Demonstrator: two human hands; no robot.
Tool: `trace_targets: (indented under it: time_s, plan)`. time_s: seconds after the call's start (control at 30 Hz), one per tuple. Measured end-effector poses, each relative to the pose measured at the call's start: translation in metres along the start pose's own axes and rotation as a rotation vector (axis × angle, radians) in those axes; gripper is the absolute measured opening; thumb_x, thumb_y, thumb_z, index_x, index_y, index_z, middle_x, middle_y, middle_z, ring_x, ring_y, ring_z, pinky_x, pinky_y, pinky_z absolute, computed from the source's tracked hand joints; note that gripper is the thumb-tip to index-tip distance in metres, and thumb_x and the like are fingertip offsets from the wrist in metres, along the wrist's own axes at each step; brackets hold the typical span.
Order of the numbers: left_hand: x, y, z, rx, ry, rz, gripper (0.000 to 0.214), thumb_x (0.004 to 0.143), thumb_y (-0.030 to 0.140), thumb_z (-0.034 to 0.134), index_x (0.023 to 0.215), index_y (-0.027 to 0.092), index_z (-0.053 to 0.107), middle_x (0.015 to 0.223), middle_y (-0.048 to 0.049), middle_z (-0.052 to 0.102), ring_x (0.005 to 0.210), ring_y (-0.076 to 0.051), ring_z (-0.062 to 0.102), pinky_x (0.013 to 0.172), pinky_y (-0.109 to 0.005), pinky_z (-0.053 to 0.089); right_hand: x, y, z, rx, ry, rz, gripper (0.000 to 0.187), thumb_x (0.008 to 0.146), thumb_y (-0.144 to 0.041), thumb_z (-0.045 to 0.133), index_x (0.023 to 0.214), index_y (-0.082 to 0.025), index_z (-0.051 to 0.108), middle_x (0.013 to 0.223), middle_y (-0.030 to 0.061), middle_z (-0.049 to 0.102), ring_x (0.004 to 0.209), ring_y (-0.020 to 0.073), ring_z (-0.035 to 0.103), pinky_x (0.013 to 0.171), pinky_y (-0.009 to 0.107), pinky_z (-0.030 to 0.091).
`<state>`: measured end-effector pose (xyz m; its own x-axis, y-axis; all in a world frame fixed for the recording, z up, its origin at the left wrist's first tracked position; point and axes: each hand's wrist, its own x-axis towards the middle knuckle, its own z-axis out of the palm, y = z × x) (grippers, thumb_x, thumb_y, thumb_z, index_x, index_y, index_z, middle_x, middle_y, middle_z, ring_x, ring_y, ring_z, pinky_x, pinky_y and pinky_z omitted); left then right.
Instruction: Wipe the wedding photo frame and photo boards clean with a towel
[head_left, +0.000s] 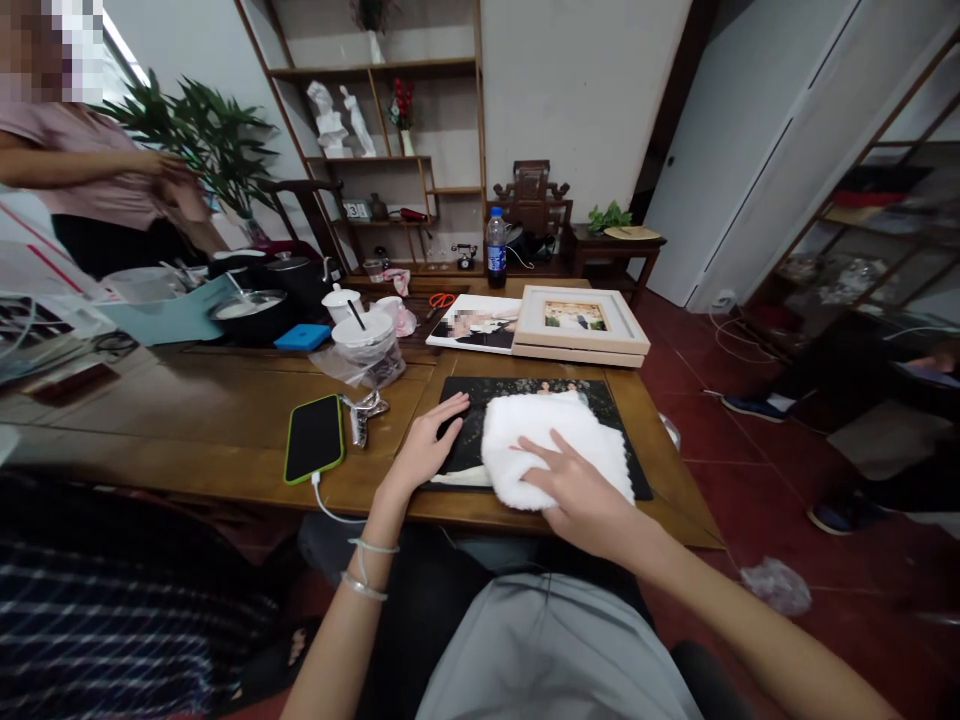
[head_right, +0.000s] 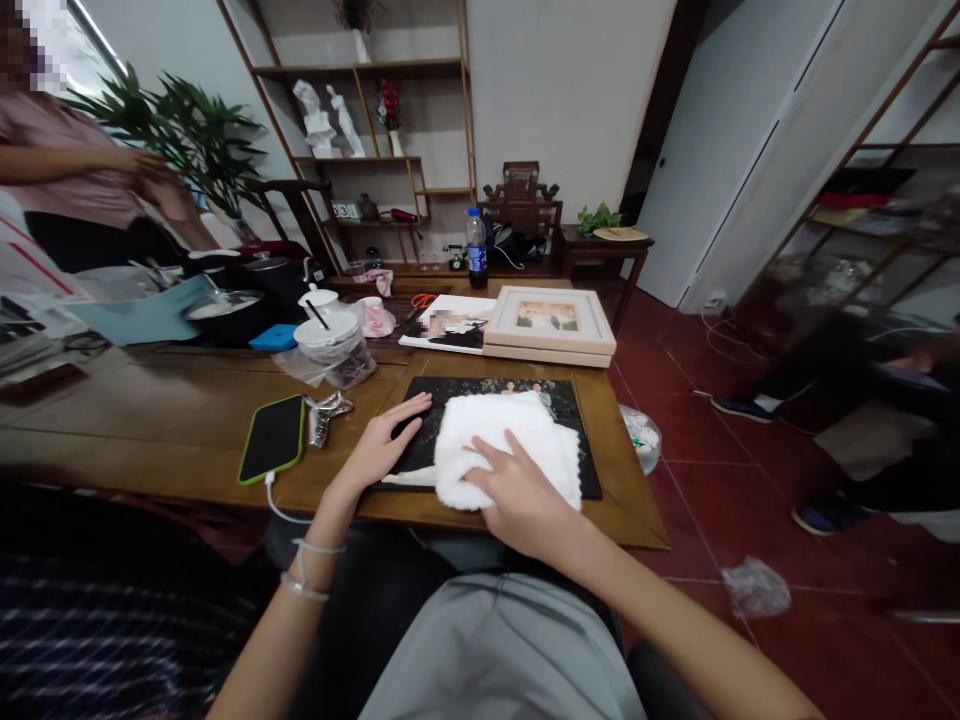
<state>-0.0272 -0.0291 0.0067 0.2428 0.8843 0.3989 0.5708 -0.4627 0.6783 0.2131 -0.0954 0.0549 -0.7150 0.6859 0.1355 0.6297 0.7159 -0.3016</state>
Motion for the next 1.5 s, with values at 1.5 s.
trace_targets:
  time_s: [1.5]
  plan:
    - [0.001,0.001,-0.001,0.001,0.001,0.005,0.035,0.088,0.031,0.043,0.116,0.019,0.06,0.129,-0.0057,0.055,0.125,-0.019,0.045,0.109,-0.038,0.03,-0.032,0.064,-0.039,-0.01,-0.126,0.044,0.054,0.059,-0.003,0.043,0.106,-0.023,0.062,0.144,0.0015,0.032,0.132,0.0285,0.027,0.104,0.049,0.028]
